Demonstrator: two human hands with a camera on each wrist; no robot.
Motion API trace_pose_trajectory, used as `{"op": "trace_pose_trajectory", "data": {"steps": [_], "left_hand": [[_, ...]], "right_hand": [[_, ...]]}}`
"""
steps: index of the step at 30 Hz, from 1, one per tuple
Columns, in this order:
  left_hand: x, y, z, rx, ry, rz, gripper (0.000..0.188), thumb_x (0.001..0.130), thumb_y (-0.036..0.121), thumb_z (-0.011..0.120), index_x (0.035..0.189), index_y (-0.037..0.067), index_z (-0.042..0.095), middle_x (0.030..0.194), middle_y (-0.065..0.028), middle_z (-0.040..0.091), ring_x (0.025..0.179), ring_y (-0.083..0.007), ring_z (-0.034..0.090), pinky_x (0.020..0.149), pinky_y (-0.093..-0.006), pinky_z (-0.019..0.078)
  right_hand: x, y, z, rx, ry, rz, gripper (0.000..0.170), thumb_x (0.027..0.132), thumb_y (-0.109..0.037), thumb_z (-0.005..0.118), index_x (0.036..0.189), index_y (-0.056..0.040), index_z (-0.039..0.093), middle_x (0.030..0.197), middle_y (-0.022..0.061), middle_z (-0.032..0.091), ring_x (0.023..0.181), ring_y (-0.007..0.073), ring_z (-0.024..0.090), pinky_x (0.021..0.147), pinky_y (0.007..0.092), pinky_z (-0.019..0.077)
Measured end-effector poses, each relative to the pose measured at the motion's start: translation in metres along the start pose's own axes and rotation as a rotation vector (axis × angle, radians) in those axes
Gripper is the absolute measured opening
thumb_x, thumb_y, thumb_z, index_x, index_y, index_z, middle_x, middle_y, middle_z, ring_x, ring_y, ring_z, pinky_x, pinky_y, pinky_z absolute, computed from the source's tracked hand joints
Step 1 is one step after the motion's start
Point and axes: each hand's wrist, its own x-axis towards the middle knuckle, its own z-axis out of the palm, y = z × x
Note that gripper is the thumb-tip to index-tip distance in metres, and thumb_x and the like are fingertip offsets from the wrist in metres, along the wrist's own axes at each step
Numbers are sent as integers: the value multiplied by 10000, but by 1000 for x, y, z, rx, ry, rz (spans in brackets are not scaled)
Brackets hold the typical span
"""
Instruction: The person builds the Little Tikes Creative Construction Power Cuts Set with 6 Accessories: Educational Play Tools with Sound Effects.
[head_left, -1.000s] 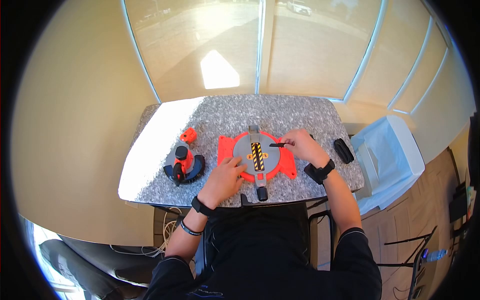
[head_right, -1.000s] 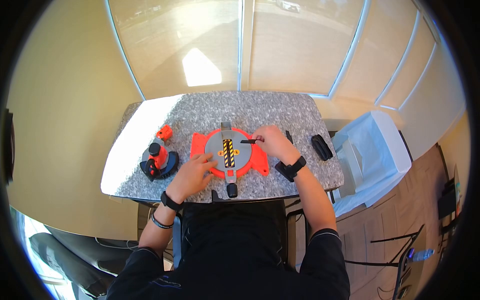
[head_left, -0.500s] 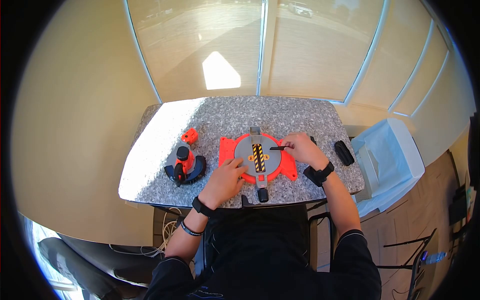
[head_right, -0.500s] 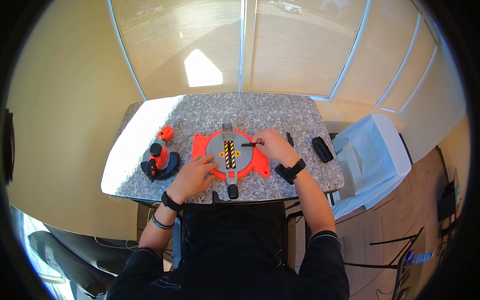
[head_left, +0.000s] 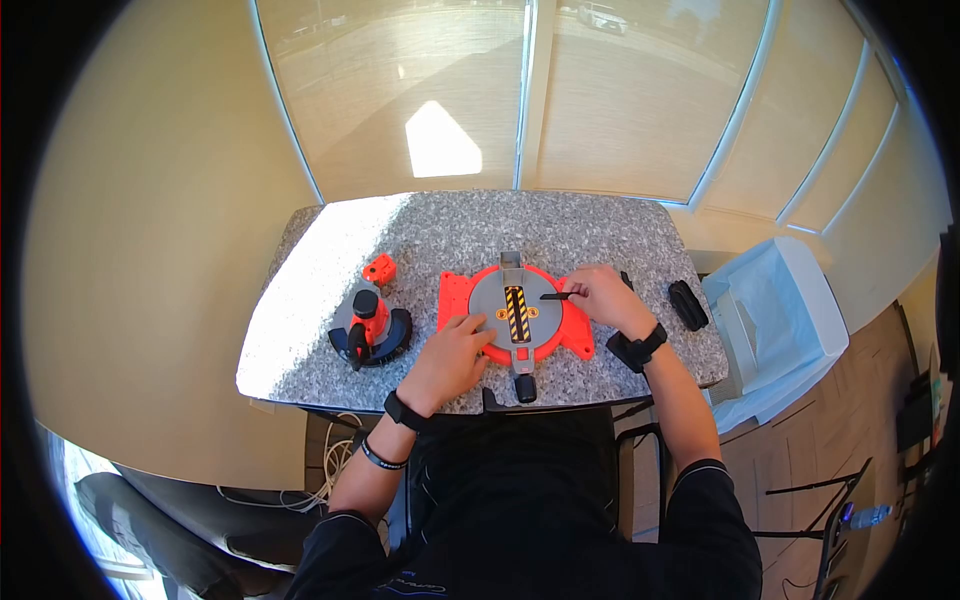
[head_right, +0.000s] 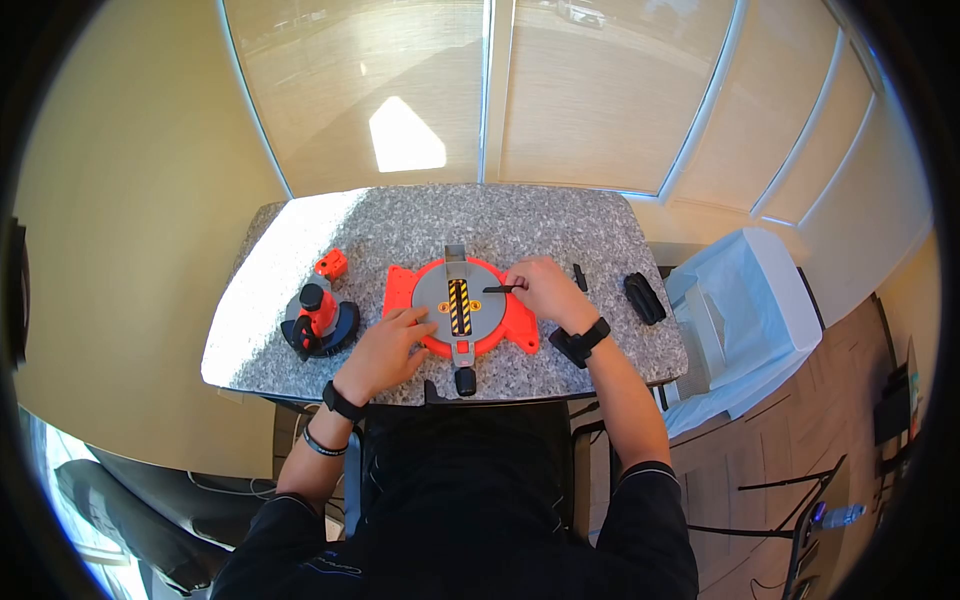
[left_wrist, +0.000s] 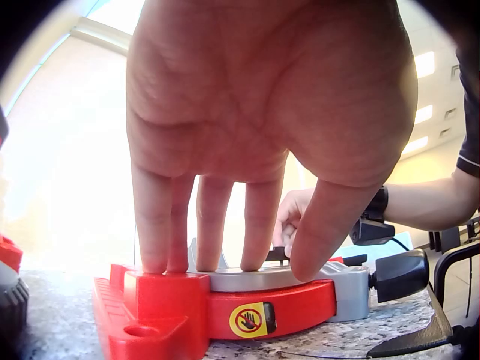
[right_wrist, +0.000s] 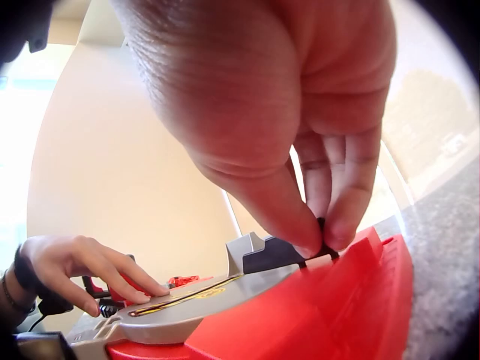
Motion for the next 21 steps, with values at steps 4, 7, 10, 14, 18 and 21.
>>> {"op": "trace_pose_trajectory", "data": {"steps": [4,7,10,14,18,21], "left_hand": [[0,-1,1,1,0,8,417,837,107,745,1246,48,697,1383,-179,604,1250,-356,591,1039,-440,518],[0,0,1,1,0,5,418,835,106,746,1246,47,698,1380,-181,605,1247,-356,591,1037,-441,519],[0,-1,2,3,8,8,423,834,109,744,1250,47,697,1379,-183,605,1248,-357,590,1037,-444,517],[1,0,1,6,8,8,425,833,114,744,1250,46,697,1378,-183,605,1250,-359,588,1039,-448,515],[1,1,0,2,-5,-6,428,833,119,743,1253,48,696,1377,-184,605,1249,-361,589,1041,-449,514],[1,1,0,2,-14,-3,429,834,119,742,1254,49,697,1376,-182,606,1249,-361,589,1040,-447,517]], "right_hand": [[-1,-2,0,-1,0,6,102,793,38,706,892,15,714,830,173,682,771,316,692,709,396,562],[0,0,2,-7,-2,13,101,792,34,706,890,11,721,825,176,682,766,321,693,705,397,562],[0,4,4,-31,-2,-4,99,790,25,711,887,10,725,823,182,682,764,330,694,704,401,561],[0,6,6,-24,3,-14,96,788,19,714,883,10,726,825,187,683,766,338,693,704,405,560],[-1,5,5,-23,4,-13,106,782,19,716,888,11,729,826,188,687,766,340,694,707,407,561],[-1,3,5,-17,5,-2,107,782,20,716,888,10,731,822,187,688,764,340,695,710,404,562]]}}
